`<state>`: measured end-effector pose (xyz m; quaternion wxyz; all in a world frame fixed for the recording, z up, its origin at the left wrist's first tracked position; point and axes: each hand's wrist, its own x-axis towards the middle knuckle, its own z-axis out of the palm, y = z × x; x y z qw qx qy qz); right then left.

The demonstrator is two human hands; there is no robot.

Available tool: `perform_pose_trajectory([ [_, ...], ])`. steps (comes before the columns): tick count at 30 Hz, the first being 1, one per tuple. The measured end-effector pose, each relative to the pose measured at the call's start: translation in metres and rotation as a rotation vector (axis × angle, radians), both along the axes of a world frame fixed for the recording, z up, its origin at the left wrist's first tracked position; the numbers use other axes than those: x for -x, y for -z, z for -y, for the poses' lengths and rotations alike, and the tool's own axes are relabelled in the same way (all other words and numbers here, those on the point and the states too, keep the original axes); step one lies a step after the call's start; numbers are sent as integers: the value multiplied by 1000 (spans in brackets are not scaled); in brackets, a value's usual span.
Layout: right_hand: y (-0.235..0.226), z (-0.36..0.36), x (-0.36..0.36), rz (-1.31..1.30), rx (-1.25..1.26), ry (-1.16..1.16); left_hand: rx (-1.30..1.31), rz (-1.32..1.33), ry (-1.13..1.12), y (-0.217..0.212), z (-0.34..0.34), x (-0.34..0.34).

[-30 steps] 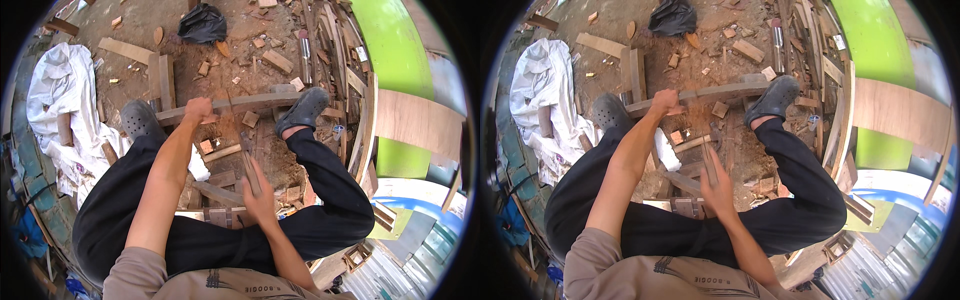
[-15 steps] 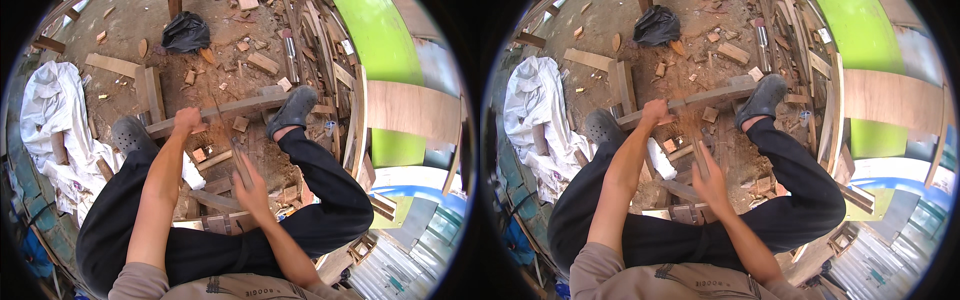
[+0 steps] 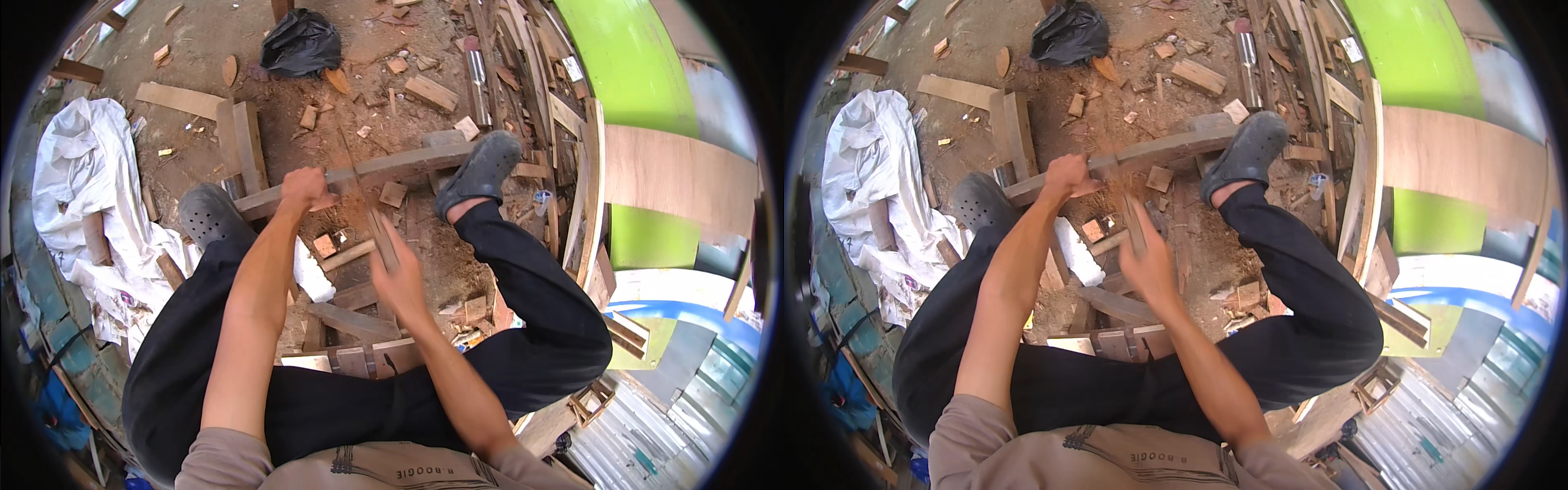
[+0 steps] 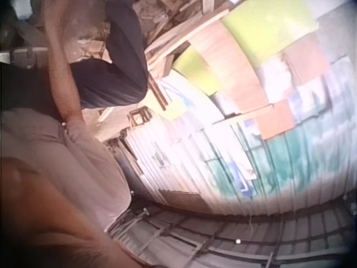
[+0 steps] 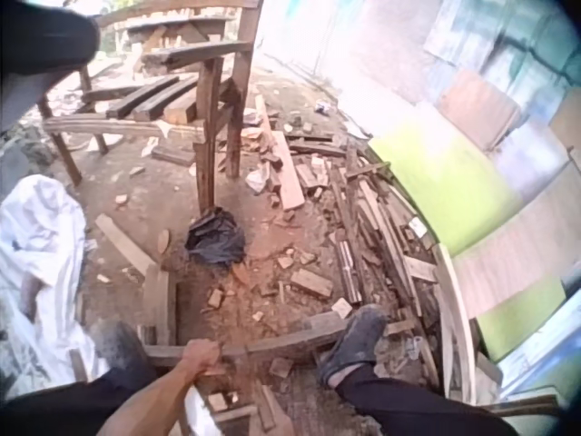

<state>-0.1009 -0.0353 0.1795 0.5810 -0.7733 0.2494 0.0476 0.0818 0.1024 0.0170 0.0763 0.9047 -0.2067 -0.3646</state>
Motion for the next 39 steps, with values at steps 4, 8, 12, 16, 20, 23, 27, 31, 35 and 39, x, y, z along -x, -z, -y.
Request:
perform_pose_trajectory([
  [4, 7, 2, -7, -106, 72, -37, -57, -43, 0, -4, 0, -8],
  [8, -96, 7, 76, -160, -32, -43, -64, 11, -15, -2, -10, -6],
  [12, -82, 3, 61, -72, -5, -42, -41, 22, -21, -4, -6, -6],
  [16, 27, 10, -45, -131, 81, -7, 14, 36, -1, -10, 11, -5],
  [20, -17, 4, -2, -86, 75, -80, -33, 11, -38, -4, -6, -15],
  [23, -103, 7, 81, -167, 38, -85, -19, -6, -54, -1, -7, -6],
  [27, -82, 9, 65, -132, 68, -98, -8, 11, -46, 2, -7, -6],
  [31, 19, 10, -31, -46, 117, -65, 21, 8, -19, -7, 5, -5],
  [35, -21, 3, 11, -104, 70, -139, -19, -11, -59, 6, -18, -8],
  [39, -90, 10, 77, -89, 119, -142, 10, 29, -60, 3, -9, -3],
])
